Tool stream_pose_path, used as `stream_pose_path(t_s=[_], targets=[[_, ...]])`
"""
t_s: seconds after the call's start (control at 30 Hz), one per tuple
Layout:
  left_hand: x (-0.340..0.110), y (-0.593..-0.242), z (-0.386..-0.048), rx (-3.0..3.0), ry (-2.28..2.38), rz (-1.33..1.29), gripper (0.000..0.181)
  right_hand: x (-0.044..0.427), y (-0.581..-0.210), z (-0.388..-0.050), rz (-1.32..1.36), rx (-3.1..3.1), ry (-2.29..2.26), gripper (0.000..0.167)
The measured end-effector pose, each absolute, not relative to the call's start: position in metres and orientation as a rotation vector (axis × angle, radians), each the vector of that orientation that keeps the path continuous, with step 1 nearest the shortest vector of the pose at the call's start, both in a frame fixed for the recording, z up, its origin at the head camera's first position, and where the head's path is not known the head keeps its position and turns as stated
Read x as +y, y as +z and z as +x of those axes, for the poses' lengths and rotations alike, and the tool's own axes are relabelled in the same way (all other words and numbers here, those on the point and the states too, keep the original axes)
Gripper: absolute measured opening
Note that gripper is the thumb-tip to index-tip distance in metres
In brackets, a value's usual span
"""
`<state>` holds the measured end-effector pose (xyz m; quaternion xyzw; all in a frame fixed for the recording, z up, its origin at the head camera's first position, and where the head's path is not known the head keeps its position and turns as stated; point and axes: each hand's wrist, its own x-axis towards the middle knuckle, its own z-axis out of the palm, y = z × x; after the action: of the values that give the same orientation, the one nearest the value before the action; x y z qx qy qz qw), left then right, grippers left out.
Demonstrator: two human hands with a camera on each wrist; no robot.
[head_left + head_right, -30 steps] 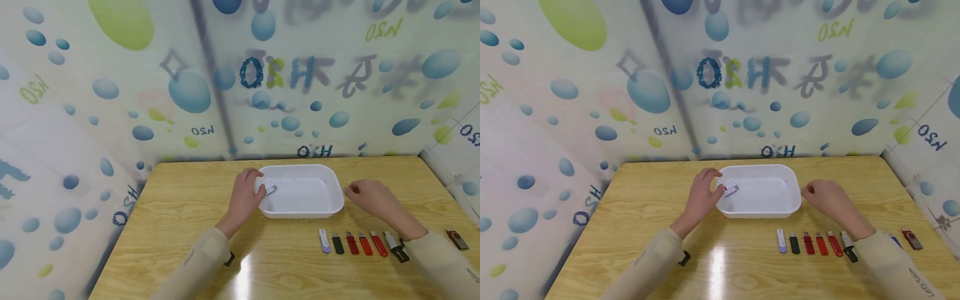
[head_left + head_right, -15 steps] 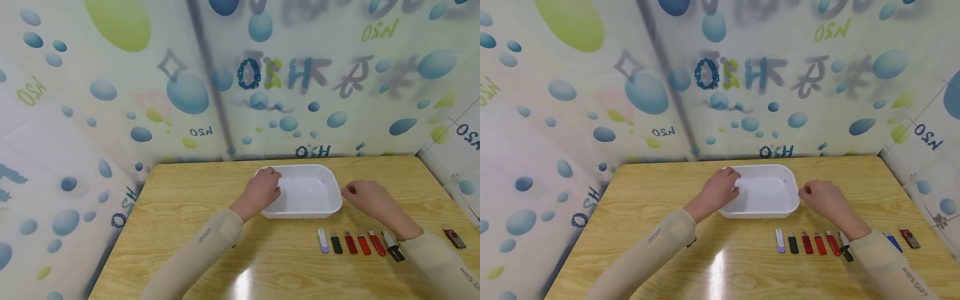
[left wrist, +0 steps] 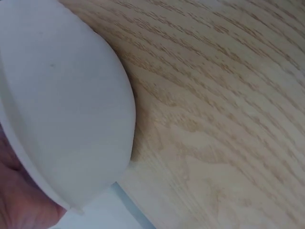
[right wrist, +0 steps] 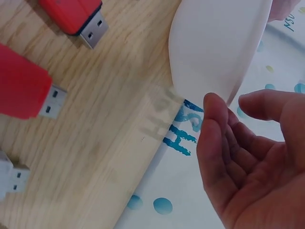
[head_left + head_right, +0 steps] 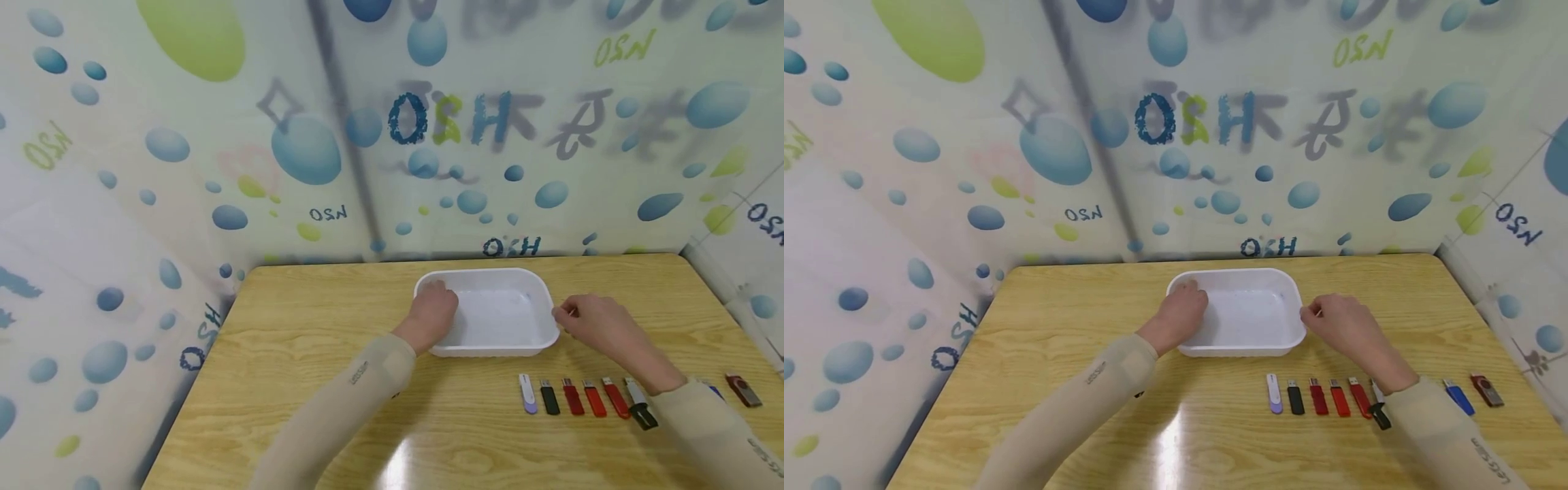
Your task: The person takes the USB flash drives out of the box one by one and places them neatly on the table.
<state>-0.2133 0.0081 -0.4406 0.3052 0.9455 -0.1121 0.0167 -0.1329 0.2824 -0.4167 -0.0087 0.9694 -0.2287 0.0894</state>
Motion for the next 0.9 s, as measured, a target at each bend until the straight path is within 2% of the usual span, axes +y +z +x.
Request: stream_pose_path(t_s=[0.17,0.9], targets=[[0.0089,-0.4446,-0.2166,2.937,-0.454,0.974,0.019,0.2796,-0.4204,-0.1342,0.0,2.842,-0.724,0.03],[0.0097,-0.4446,-0.2175,2.91,-0.21,0.894,0.018,0.2793,-0.4215,-0.1351,0.023,2.823,-0.732,0.025]])
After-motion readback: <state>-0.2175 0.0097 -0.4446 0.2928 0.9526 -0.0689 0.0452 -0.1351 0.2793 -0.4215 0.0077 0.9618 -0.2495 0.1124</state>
